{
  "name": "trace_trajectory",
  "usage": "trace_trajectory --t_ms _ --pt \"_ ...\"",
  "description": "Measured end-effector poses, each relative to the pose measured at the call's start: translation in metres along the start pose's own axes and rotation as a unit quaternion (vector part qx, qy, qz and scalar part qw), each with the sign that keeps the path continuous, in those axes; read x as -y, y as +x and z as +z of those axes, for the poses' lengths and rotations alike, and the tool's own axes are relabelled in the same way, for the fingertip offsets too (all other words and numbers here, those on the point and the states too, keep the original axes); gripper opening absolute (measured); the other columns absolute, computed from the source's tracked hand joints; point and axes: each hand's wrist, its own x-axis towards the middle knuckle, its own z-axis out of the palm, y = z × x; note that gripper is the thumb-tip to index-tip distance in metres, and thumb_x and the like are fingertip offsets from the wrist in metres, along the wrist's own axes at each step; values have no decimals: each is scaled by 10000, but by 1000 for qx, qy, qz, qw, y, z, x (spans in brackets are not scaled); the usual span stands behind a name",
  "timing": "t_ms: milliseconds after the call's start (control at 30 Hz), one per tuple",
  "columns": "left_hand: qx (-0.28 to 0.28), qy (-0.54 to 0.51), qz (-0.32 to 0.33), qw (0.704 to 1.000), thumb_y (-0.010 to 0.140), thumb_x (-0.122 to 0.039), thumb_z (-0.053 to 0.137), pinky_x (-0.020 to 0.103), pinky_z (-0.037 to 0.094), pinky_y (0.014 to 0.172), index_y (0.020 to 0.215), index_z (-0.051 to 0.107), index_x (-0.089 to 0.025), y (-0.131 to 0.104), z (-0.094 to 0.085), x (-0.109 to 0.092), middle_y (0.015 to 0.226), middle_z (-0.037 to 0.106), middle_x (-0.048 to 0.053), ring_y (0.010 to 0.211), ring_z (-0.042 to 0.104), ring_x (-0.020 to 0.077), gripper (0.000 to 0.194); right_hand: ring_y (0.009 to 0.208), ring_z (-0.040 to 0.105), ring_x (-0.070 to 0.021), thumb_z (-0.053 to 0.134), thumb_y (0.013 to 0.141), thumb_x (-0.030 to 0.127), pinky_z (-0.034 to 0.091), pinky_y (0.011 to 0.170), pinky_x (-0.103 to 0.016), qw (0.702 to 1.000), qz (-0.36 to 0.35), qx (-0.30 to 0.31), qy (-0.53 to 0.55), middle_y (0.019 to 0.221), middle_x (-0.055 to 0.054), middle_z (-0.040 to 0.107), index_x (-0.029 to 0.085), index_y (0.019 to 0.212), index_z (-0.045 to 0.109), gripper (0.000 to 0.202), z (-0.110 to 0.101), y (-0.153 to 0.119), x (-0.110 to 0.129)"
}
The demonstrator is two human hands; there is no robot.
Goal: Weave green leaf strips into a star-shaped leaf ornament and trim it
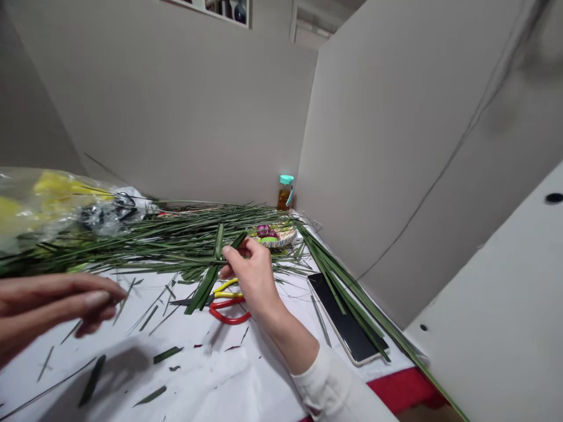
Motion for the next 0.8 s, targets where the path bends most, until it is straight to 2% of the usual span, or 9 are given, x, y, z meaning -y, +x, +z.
trace_trajectory --t_ms 67,133,200,267,333,400,567,633,800 --pt "34 41 -6 999 784 -383 753 177 533 539 682 835 -303 -9 24 -4 575 748 -42 540 643 150 153 516 602 -94 756 766 358 535 567 -253 1000 -1 9 17 691 64 570 181 777 594 240 2 -3 0" --pt "7 -4 -52 999 766 -446 791 224 563 654 750 839 -291 -16 46 -5 716 796 13 691 702 207 163 515 604 -91 759 778 369 539 580 -257 999 2 26 29 707 63 575 179 792 598 249 5 -6 0" --pt "-3 -51 -65 997 782 -424 796 244 566 731 784 824 -282 -19 62 -5 819 795 26 815 710 228 144 524 609 -94 764 785 377 540 585 -263 998 7 48 38 737 51 598 180 807 600 256 9 -10 0" --pt "-6 -121 -79 989 814 -361 780 259 566 798 823 808 -279 -19 71 -3 924 793 29 911 710 231 87 543 621 -101 769 785 381 540 584 -268 996 12 75 46 793 25 636 177 827 608 263 11 -14 1" --pt "-8 -169 -90 982 837 -322 756 284 571 855 892 797 -282 -17 74 -1 1016 796 34 981 717 236 79 556 629 -103 767 788 382 540 583 -267 994 16 98 52 850 2 664 172 847 619 264 13 -17 2" --pt "-5 -199 -97 975 843 -335 747 307 578 884 1003 774 -296 -16 74 2 1061 803 38 1026 725 247 167 544 620 -95 762 790 380 541 576 -261 992 18 109 54 854 1 665 168 856 627 260 14 -18 4" --pt "-12 -274 -96 957 795 -385 808 312 585 890 1373 570 -399 -19 75 13 1180 788 18 1093 728 260 626 505 617 -88 741 792 372 531 549 -249 993 24 112 36 794 15 661 158 847 626 248 17 -21 5" --pt "-25 -269 -92 958 776 -406 823 313 583 902 1367 586 -373 -19 76 17 1204 778 27 1107 724 275 637 500 623 -91 730 792 360 517 535 -240 992 29 117 23 763 23 655 158 843 627 233 18 -22 5" --pt "-46 -241 -66 967 733 -400 869 242 591 857 1094 746 -311 -18 77 22 1146 776 10 1090 709 253 392 468 613 -73 719 783 330 454 489 -193 990 35 136 7 699 50 617 163 780 605 203 23 -26 3"
